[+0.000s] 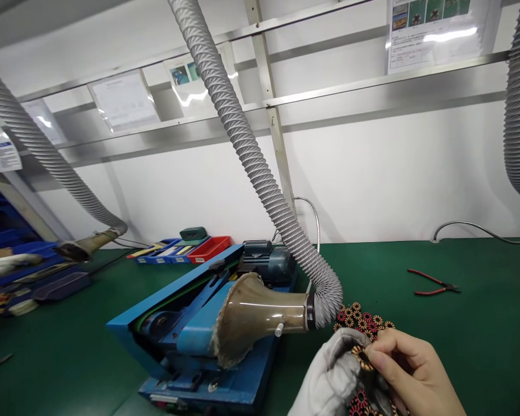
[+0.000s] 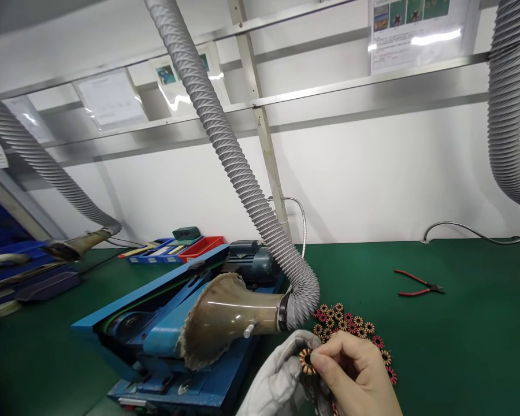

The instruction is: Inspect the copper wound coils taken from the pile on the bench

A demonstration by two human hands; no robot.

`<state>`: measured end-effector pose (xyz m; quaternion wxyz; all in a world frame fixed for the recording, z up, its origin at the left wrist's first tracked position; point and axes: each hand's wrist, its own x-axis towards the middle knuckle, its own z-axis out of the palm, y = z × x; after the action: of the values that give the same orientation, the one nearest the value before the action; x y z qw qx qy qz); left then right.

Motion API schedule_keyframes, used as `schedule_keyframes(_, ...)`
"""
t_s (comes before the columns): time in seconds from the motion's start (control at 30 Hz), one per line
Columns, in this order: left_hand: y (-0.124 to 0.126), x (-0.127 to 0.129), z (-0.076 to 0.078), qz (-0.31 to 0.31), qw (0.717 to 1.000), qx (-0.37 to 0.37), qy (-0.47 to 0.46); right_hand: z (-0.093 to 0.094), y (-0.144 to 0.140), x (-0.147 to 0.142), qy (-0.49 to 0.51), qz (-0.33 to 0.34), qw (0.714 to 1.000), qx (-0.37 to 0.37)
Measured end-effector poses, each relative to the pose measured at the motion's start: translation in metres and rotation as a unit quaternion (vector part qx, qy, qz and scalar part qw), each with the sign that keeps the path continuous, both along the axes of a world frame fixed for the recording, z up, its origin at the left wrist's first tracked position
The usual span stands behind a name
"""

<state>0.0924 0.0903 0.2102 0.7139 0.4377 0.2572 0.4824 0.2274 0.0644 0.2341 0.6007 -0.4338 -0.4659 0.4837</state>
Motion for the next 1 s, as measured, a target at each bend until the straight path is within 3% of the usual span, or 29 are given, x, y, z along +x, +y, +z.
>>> schedule_keyframes(0.27, -0.004, 0.001, 0.007, -0.026, 0.999, -0.016, -0.035, -0.002, -0.001, 0.0, 0.056, 0.055, 0.996, -0.044)
schedule_keyframes(0.53, -0.011, 0.002, 0.007, 0.004, 0.997, -0.052, -0.06, -0.003, -0.002, 0.001, -0.054, 0.016, 0.998, 0.023)
schedule_keyframes(0.77, -0.009, 0.004, 0.01, -0.02, 0.994, -0.063, -0.087, -0.002, -0.003, -0.003, -0.009, 0.009, 1.0, -0.02)
schedule_keyframes(1.0, 0.0, 0.005, -0.003, -0.021, 0.996, -0.029, -0.077, -0.002, -0.002, -0.006, -0.06, -0.073, 0.995, 0.023)
